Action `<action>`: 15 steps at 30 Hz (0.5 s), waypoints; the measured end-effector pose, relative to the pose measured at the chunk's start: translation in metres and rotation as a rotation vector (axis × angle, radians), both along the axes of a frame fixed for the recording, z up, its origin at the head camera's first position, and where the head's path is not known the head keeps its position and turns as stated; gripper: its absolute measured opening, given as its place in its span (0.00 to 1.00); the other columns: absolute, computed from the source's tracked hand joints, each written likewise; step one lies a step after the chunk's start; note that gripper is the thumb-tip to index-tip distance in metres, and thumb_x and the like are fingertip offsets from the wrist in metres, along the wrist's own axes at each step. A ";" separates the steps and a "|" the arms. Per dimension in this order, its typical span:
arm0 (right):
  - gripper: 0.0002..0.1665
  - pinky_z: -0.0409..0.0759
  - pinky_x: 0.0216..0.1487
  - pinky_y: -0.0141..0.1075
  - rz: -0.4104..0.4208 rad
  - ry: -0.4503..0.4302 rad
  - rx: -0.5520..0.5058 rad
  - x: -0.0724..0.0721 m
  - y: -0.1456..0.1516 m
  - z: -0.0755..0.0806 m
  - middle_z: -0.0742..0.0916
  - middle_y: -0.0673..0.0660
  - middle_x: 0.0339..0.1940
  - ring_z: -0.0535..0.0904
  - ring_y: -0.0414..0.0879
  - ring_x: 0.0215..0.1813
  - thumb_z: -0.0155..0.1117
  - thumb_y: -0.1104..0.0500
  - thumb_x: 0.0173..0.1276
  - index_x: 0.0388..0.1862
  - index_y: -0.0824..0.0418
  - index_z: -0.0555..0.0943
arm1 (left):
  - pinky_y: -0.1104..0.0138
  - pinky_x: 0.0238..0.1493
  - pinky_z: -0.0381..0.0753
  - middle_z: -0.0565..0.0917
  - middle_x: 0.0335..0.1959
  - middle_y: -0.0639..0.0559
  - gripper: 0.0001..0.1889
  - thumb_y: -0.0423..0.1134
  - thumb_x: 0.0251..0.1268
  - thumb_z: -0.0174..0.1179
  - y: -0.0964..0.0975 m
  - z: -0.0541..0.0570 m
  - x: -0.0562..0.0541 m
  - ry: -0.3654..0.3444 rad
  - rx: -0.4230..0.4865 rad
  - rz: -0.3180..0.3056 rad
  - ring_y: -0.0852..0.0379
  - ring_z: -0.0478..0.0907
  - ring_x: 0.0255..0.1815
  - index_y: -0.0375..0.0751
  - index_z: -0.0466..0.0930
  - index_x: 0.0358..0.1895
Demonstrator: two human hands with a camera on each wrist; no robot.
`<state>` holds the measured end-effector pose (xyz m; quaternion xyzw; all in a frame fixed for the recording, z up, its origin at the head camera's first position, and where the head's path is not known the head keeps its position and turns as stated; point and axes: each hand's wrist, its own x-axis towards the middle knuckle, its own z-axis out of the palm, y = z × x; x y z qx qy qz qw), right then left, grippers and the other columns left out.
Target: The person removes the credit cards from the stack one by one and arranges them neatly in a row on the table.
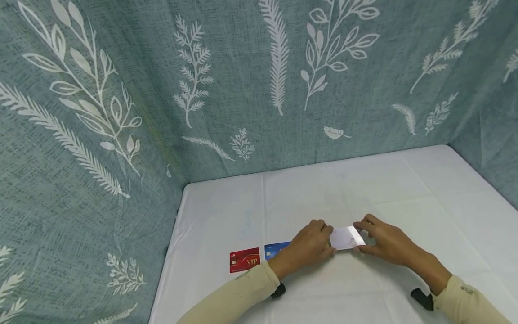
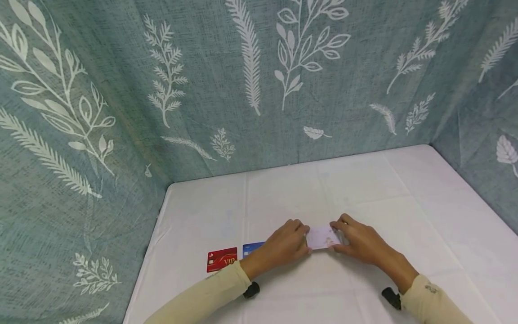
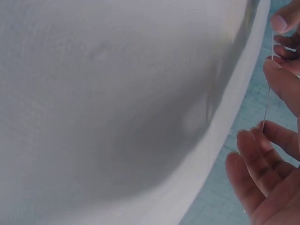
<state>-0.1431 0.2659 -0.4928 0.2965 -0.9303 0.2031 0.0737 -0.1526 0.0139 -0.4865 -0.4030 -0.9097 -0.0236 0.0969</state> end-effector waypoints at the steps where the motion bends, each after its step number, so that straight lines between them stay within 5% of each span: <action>1: 0.32 0.74 0.29 0.28 0.000 0.004 0.000 0.000 0.000 0.000 0.80 0.48 0.43 0.78 0.37 0.35 0.83 0.54 0.51 0.54 0.63 0.83 | 0.74 0.44 0.76 0.82 0.45 0.51 0.26 0.56 0.62 0.68 0.000 0.000 0.000 0.001 -0.003 0.000 0.60 0.77 0.42 0.40 0.81 0.54; 15: 0.32 0.73 0.29 0.27 -0.022 -0.006 0.018 0.001 0.001 0.000 0.80 0.48 0.42 0.76 0.36 0.34 0.83 0.53 0.51 0.54 0.63 0.84 | 0.74 0.40 0.76 0.83 0.43 0.53 0.25 0.57 0.62 0.68 0.004 0.000 -0.001 0.038 -0.053 0.010 0.61 0.77 0.39 0.41 0.82 0.52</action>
